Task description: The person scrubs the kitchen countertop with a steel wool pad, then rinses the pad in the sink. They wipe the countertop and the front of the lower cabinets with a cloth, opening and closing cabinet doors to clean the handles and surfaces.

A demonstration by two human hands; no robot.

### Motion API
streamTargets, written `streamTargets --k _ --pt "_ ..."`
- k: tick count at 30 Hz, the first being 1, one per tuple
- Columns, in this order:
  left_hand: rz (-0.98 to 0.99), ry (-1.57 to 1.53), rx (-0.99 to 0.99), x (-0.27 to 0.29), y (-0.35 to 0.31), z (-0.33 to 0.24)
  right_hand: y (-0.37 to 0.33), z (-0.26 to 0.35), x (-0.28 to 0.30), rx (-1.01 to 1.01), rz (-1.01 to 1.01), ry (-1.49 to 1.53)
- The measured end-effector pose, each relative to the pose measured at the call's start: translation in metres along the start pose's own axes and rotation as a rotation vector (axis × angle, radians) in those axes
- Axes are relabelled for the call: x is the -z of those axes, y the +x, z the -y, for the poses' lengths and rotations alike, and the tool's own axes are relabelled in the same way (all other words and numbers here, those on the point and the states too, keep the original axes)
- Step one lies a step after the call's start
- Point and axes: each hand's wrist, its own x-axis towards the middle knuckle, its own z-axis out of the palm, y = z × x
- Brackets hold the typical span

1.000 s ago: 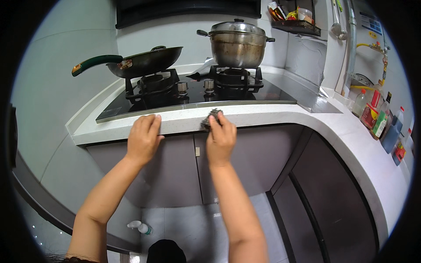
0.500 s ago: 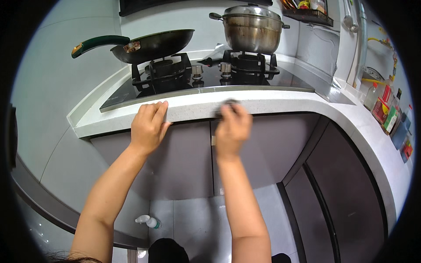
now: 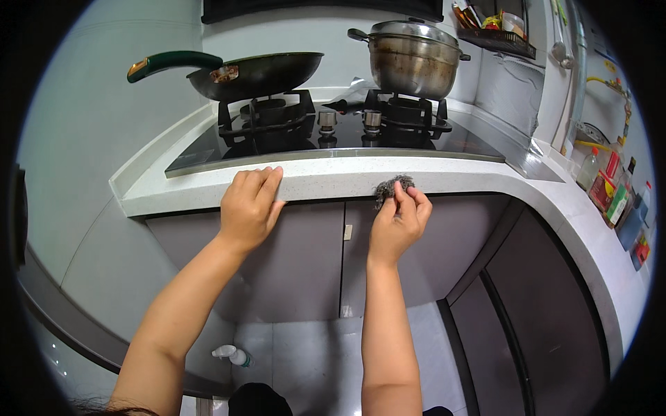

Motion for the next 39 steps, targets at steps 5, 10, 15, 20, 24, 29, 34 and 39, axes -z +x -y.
streamTargets --k 5,10,15,20,24,29,34,39 --pt "-0.009 0.010 -0.023 -0.005 -0.001 0.005 -0.064 0.051 -0.044 0.295 0.138 0.098" --pt "-0.018 -0.003 -0.110 0.017 -0.020 0.035 -0.040 0.038 -0.021 0.321 0.263 0.105" --pt "-0.118 0.096 -0.089 0.033 -0.048 0.064 -0.017 0.024 -0.008 0.131 0.144 0.056" --pt "-0.141 0.090 -0.046 0.036 -0.053 0.065 -0.077 0.086 -0.050 0.544 0.423 0.148" --pt "-0.116 0.067 -0.043 0.033 -0.054 0.065 -0.049 0.066 -0.033 0.600 0.359 0.060" --pt "-0.158 0.090 -0.025 0.032 -0.055 0.066 -0.055 0.072 -0.040 0.528 0.287 0.052" --pt "-0.089 0.086 -0.025 0.041 -0.055 0.073 -0.084 0.111 -0.070 0.741 0.438 0.124" --pt "-0.059 0.212 0.081 0.078 -0.083 0.103 -0.038 0.061 -0.032 0.591 0.263 -0.012"
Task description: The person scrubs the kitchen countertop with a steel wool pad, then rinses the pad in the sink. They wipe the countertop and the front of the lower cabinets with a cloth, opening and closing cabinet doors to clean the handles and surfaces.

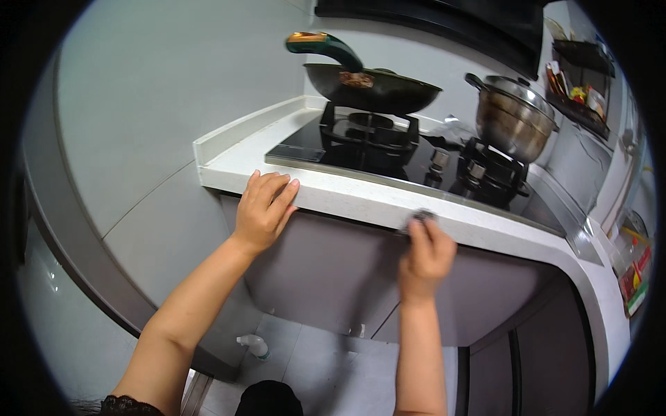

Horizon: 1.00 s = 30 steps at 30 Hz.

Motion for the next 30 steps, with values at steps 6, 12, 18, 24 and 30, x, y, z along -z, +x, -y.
streamTargets --k 6,12,18,24,30 --pt "-0.054 0.002 0.015 -0.007 -0.007 0.003 0.007 0.057 -0.043 0.150 0.011 0.111" --pt "0.016 0.080 0.138 0.017 -0.036 0.036 0.014 0.081 -0.048 0.284 0.149 0.119" --pt "0.140 0.194 0.289 0.031 -0.077 0.047 0.021 0.110 -0.074 0.254 0.069 0.176" --pt "0.146 0.167 0.348 0.021 -0.074 0.039 0.043 0.179 -0.137 0.409 0.151 0.291" --pt "0.230 0.153 0.353 0.040 -0.081 0.038 0.032 0.128 -0.098 0.537 0.150 0.245"
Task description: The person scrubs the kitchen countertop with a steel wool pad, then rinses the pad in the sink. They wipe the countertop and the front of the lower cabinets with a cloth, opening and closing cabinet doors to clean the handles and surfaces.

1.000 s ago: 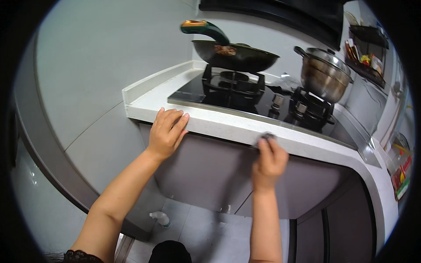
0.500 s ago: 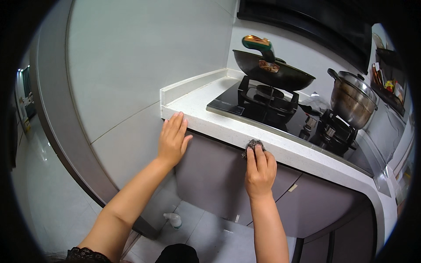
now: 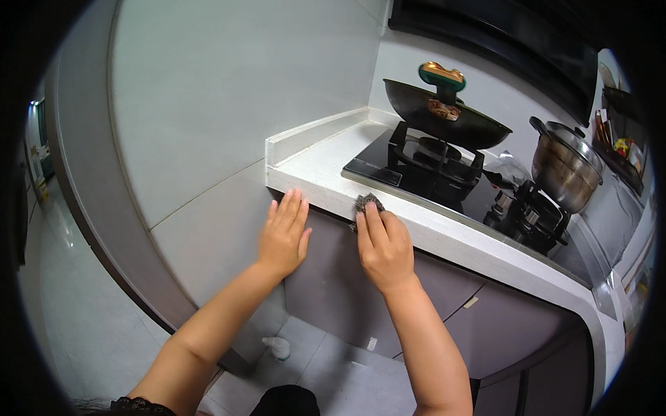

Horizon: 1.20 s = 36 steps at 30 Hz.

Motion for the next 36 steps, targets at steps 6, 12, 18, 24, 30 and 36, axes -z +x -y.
streamTargets --k 6,12,18,24,30,36 --pt "0.002 -0.043 0.129 -0.007 -0.006 -0.008 0.052 0.036 -0.064 0.058 -0.019 0.173" --pt "0.065 -0.078 0.294 0.004 -0.007 -0.004 0.050 0.040 -0.051 0.107 0.113 0.142" --pt "0.099 -0.060 0.316 0.008 -0.008 0.004 0.045 0.048 -0.057 0.087 0.032 0.148" --pt "0.130 -0.147 0.394 -0.006 -0.006 -0.001 0.062 0.061 -0.075 0.129 0.214 0.089" --pt "0.099 -0.068 0.274 0.006 -0.008 0.002 0.005 0.010 0.000 0.051 0.055 0.004" --pt "0.098 -0.089 0.290 -0.006 0.002 -0.013 0.052 0.038 -0.054 -0.053 0.016 0.088"
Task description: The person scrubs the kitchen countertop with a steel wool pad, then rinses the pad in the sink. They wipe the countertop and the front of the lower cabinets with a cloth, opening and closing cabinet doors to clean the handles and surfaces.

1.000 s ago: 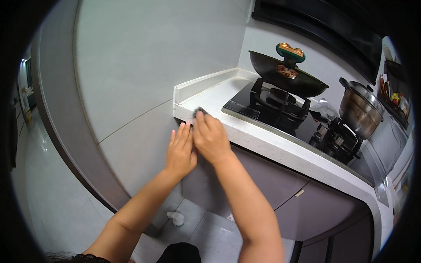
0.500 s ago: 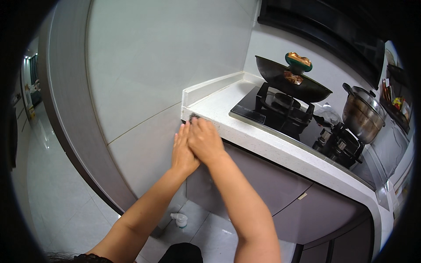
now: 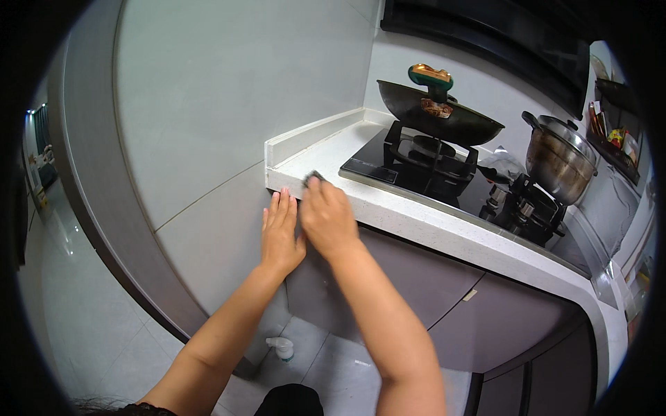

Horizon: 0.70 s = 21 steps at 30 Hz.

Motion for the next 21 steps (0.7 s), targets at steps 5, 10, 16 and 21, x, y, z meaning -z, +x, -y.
streamTargets --k 5,10,16,21 --pt "0.023 0.022 0.011 0.003 -0.001 0.001 -0.002 0.006 0.003 0.001 0.061 -0.035" --pt "0.044 0.054 -0.040 0.018 -0.003 0.011 -0.045 -0.027 0.052 0.126 -0.013 -0.138" --pt "0.104 0.066 -0.026 0.009 0.003 0.001 -0.014 0.004 -0.004 0.142 0.072 -0.003" --pt "0.099 0.069 -0.150 0.029 -0.004 0.009 -0.022 0.005 0.015 0.060 0.029 0.042"
